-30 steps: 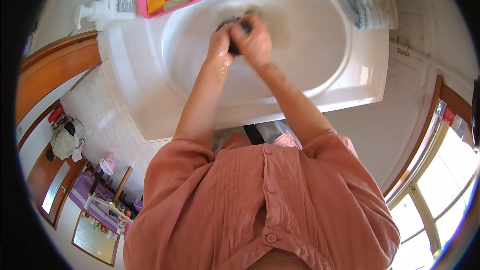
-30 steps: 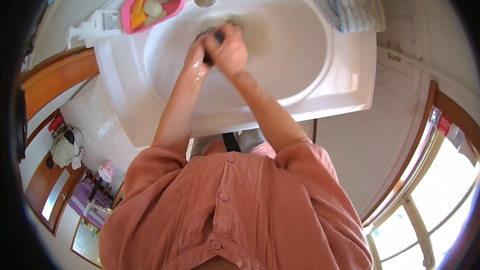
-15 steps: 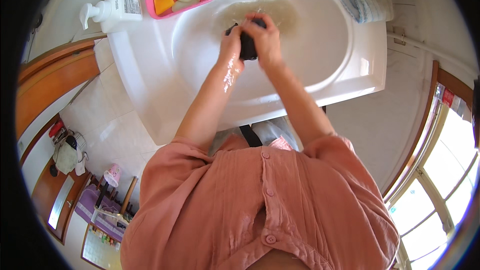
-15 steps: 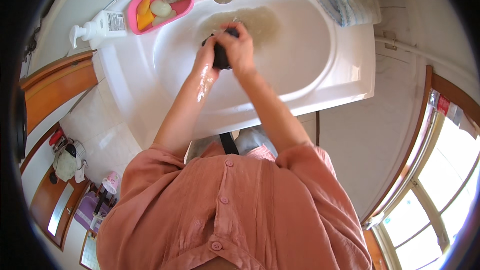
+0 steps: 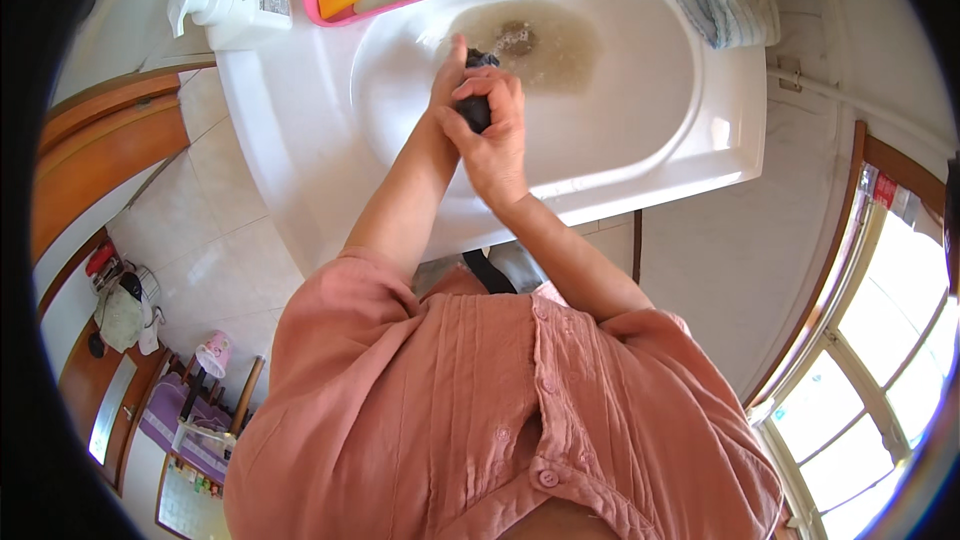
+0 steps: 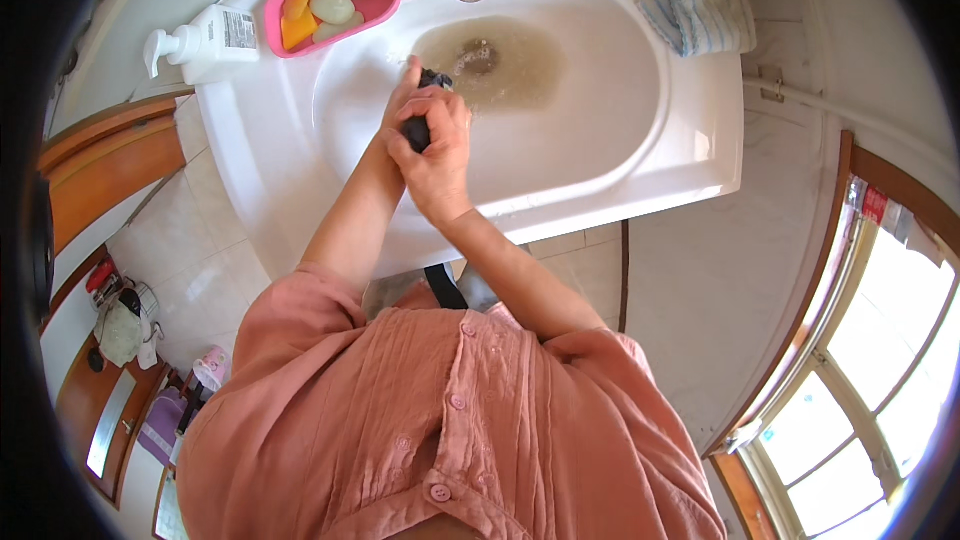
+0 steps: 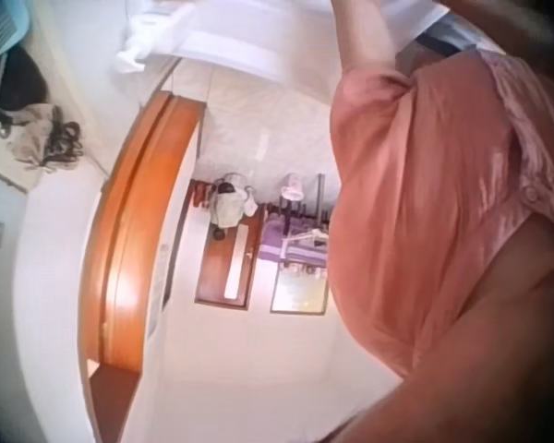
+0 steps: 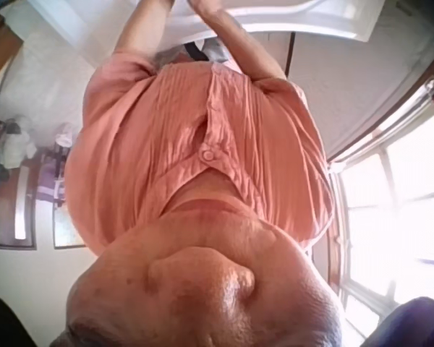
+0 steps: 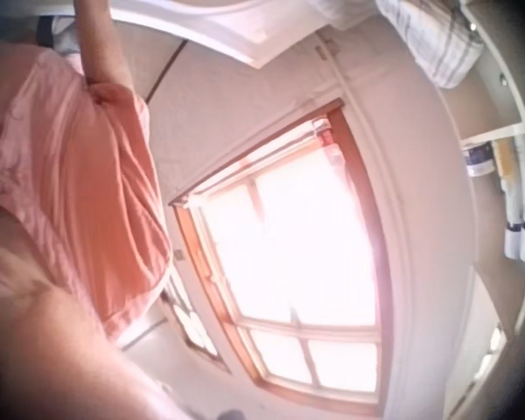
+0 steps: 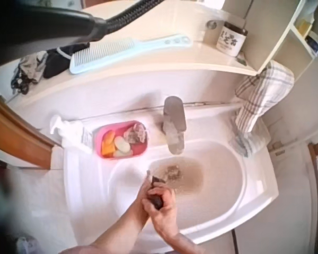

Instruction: The person washes a dark cloth by hand in a white utility sink. They repeatedly wet, scrub, and rinse the cloth under running water, then wring it out multiple times to remove excess water.

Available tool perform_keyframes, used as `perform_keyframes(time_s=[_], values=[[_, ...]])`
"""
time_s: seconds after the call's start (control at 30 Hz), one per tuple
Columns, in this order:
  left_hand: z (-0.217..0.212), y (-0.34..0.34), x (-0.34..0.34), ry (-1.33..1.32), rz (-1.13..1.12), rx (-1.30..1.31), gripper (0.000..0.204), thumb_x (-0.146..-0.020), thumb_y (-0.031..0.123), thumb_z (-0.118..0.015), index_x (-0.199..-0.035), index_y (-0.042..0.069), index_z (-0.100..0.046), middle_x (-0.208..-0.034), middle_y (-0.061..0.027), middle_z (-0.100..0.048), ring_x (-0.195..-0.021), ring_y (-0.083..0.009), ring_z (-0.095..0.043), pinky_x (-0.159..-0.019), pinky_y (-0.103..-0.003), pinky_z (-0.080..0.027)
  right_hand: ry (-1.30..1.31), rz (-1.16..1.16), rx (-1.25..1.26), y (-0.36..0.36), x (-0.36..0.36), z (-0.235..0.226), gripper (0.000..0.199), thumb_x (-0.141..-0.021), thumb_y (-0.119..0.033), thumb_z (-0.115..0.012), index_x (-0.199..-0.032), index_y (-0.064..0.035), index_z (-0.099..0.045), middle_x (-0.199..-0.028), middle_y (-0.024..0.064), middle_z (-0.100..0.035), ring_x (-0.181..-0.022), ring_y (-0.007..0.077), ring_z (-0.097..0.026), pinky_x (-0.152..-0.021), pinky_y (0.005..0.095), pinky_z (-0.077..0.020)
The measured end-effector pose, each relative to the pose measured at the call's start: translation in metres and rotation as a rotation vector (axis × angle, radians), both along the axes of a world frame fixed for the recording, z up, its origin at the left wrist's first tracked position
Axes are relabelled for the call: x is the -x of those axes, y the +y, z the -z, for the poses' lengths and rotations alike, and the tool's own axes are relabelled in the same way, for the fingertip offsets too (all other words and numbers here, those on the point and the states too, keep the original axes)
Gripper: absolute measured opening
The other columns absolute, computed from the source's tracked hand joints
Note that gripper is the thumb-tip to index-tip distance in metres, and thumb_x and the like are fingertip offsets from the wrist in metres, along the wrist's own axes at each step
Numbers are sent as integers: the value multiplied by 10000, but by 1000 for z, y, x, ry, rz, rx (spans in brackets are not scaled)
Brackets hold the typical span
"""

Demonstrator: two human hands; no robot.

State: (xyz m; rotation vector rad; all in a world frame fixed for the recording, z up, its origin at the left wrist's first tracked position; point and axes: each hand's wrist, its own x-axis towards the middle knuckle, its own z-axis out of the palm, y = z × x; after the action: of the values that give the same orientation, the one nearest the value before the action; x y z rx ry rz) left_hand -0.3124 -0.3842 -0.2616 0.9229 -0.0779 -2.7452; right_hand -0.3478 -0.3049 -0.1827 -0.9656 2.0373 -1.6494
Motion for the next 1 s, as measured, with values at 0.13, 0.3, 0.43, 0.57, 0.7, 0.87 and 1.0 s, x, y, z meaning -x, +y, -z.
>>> perform_keyframes(time_s=[0.13,0.3,0.43,0.57,0.7,0.87,1.0], values=[[-43,21,20,-524,-19,210,256,-1002,283,-477,-1085,77,-605,-1005,-50,-652,-869,-161,-654,-730,-315,-545,-590,287,-109,-29,59,16,139,-787,-72,-678,-881,-19,-590,-847,73,-624,-732,208,-584,-704,333,-514],[-13,3,-3,-98,-90,146,360,-989,461,-551,-973,105,-601,-917,-71,-625,-860,-208,-625,-781,-380,-540,-205,-52,92,5,12,11,221,-766,-98,-766,-942,-50,-640,-1056,118,-649,-1098,236,-569,-951,382,-463],[-29,23,8,-267,-120,208,325,-1007,395,-492,-1039,92,-607,-940,-49,-637,-855,-181,-628,-691,-359,-515,-155,85,-63,-10,21,5,250,-750,-67,-750,-964,-55,-622,-1020,116,-634,-976,247,-607,-866,374,-501],[-70,9,8,-242,70,185,391,-972,414,-527,-1179,93,-613,-1056,-69,-638,-991,-187,-629,-830,-316,-529,-65,-15,-136,-3,51,-8,330,-775,-111,-753,-1079,-83,-627,-1123,141,-635,-960,325,-645,-803,378,-548],[-92,18,7,-20,88,187,533,-980,588,-482,-1236,133,-589,-1129,-44,-625,-1058,-139,-596,-878,-278,-504,822,-491,96,14,70,-27,326,-836,-195,-720,-1134,-88,-641,-1253,147,-619,-1088,364,-643,-882,413,-555],[-96,18,19,-129,-36,81,331,-1009,431,-423,-1101,158,-585,-1027,-18,-621,-986,-136,-605,-789,-263,-524,698,-377,101,-7,70,-28,227,-813,-181,-729,-1010,-85,-672,-1161,134,-652,-1080,352,-650,-871,424,-550],[-97,18,26,-166,-118,134,266,-1010,331,-368,-1004,157,-569,-992,-13,-613,-899,-149,-608,-765,-304,-517,454,-255,27,-16,57,-29,96,-890,-108,-667,-941,-28,-663,-1029,141,-690,-971,324,-679,-820,380,-546]])
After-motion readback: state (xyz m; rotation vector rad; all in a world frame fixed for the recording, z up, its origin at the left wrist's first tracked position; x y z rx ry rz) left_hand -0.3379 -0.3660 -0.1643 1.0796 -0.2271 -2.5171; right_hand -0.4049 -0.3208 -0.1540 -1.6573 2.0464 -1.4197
